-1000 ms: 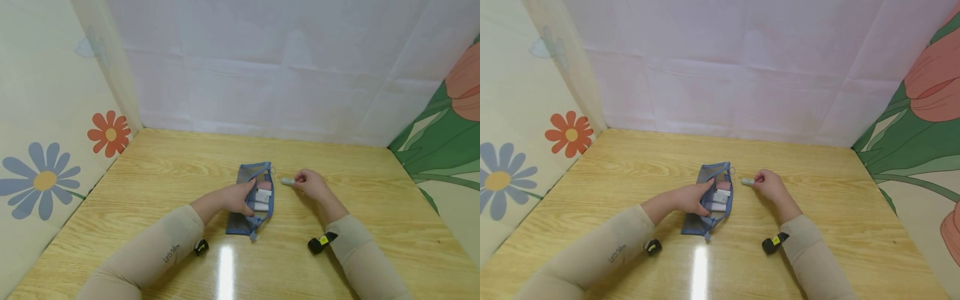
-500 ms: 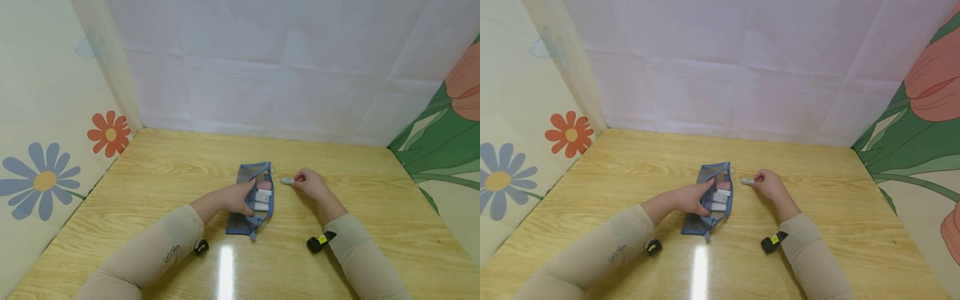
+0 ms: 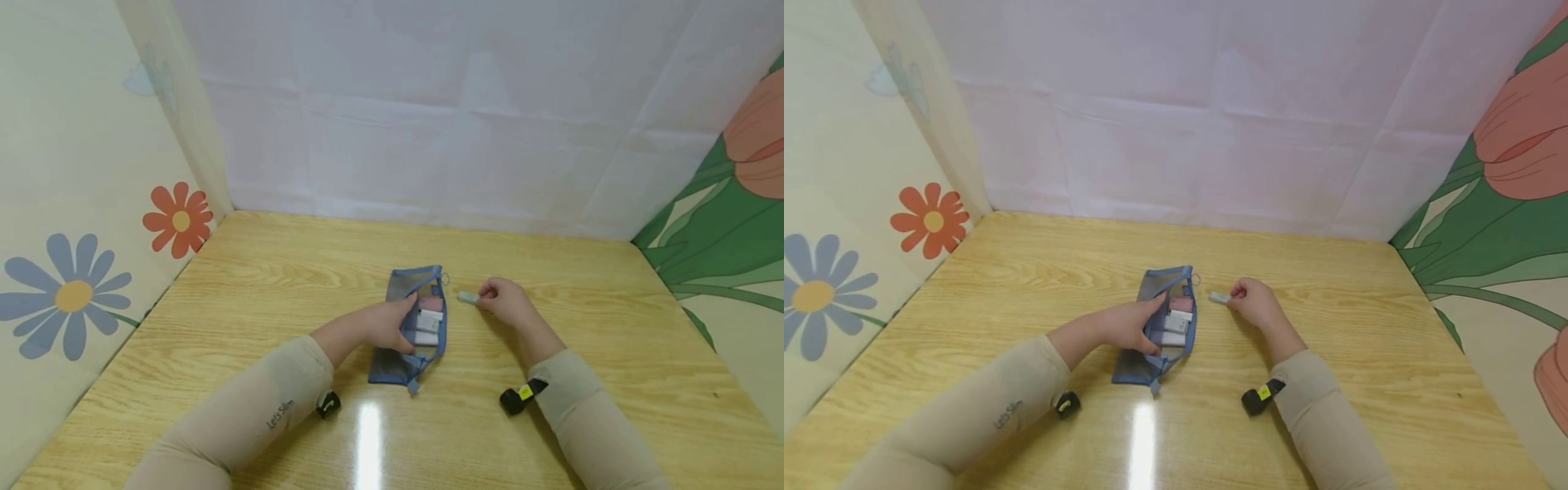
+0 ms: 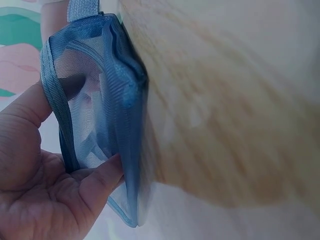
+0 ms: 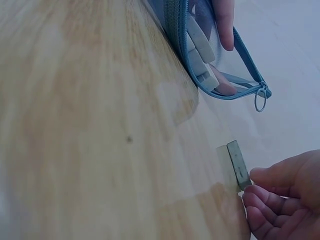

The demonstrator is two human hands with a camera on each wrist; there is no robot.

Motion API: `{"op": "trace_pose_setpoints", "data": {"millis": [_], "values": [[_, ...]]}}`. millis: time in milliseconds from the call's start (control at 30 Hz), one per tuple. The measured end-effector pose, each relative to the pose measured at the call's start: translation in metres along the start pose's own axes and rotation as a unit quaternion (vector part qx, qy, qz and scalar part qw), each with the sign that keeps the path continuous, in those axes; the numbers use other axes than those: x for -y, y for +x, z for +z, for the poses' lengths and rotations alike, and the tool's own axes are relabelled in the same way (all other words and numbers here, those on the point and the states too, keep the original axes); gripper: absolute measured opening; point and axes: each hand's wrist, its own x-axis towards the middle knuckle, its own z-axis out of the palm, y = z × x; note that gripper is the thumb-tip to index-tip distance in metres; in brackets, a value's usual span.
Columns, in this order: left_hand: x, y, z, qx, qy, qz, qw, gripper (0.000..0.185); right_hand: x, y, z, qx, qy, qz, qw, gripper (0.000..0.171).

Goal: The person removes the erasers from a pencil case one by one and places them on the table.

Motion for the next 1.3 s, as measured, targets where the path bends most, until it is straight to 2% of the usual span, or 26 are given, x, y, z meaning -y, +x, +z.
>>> {"op": "trace_pose_setpoints", "data": {"millis": [367,600,833,1100,1300], "values": [[0.003,0.002,0.002,0.002,0.01,-0.003,0.9999,0.107,0.006,-0.009,-0.002,-0.022,0.036,-0.01,0.999,0.013],[0.003,0.002,0.002,0.003,0.012,-0.005,0.9999,0.108,0.013,-0.01,0.002,-0.012,0.024,-0.058,0.998,0.011],[0.001,0.001,0.001,0.001,0.012,-0.007,0.9999,0.108,0.025,-0.016,0.01,0.007,0.032,-0.131,0.991,0.009],[0.0,0.001,0.0,0.001,0.015,-0.004,0.9999,0.108,0.034,-0.025,0.018,0.049,0.039,-0.155,0.986,0.01],[0.0,0.002,0.0,0.002,0.014,-0.003,0.9999,0.107,0.04,-0.031,0.025,0.085,0.058,-0.151,0.983,0.012]]}}
